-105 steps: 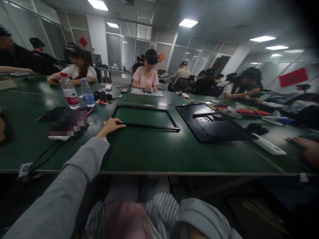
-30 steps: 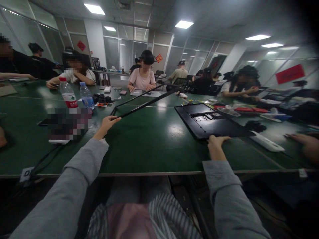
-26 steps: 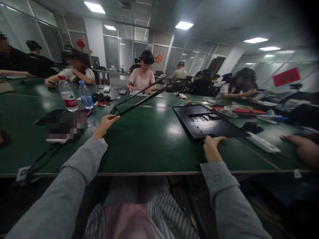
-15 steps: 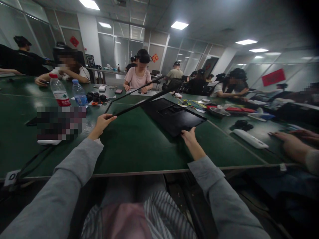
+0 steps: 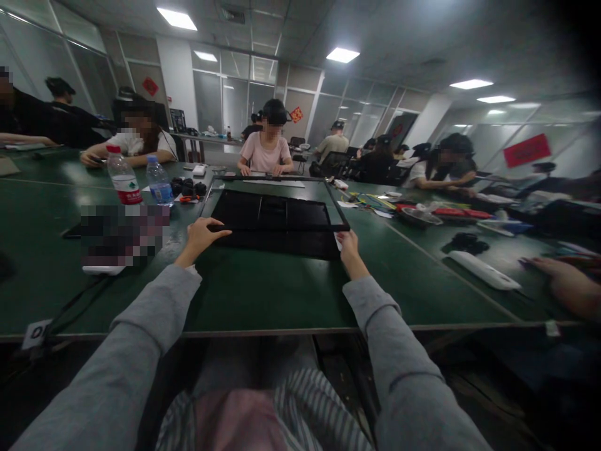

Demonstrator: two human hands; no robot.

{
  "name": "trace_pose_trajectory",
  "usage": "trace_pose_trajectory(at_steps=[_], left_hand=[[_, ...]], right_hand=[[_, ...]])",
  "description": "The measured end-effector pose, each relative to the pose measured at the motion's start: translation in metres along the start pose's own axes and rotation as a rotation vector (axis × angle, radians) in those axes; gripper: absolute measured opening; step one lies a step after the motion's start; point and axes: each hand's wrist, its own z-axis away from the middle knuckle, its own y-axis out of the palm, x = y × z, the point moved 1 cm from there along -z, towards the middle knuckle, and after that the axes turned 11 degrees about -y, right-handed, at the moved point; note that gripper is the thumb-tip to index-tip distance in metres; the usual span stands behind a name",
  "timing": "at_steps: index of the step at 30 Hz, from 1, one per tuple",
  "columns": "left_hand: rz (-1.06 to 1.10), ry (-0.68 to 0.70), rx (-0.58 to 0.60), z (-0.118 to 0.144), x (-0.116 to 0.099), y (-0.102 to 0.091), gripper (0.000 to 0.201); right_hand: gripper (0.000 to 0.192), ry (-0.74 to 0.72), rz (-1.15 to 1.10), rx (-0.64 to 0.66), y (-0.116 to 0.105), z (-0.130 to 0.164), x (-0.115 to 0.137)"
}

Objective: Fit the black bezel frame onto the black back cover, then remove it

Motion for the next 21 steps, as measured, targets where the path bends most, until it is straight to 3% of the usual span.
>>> trace_pose_trajectory(at_steps=[3,5,8,10,14,21], left_hand=[[-0.066,0.066,0.021,0.006,-0.006,-0.002,0.040],[-0.102,0.093,0.054,0.008,-0.008,-0.002,0.041],[-0.132,0.100,0.094,0.009,-0.006,0.000,0.042],[-0.140,0.098,0.124,0.008,-0.002,0.004,0.042],[-0.134,0.131,0.196,0.006,0.003,0.012,0.038],[-0.121,0.131,0.166,0.008,0.000,0.014,0.032]], right_hand=[[0.044,0.077,-0.100,0.120,-0.004,-0.003,-0.002],[0.039,0.027,-0.002,0.194,-0.006,-0.003,-0.007],[0.032,-0.156,0.262,0.164,-0.003,-0.001,-0.016],[0.037,-0.240,0.446,0.117,-0.001,0.003,-0.021],[0.051,-0.221,0.696,0.060,-0.004,0.017,-0.027],[0.057,-0.131,0.565,0.086,-0.002,0.035,-0.012]])
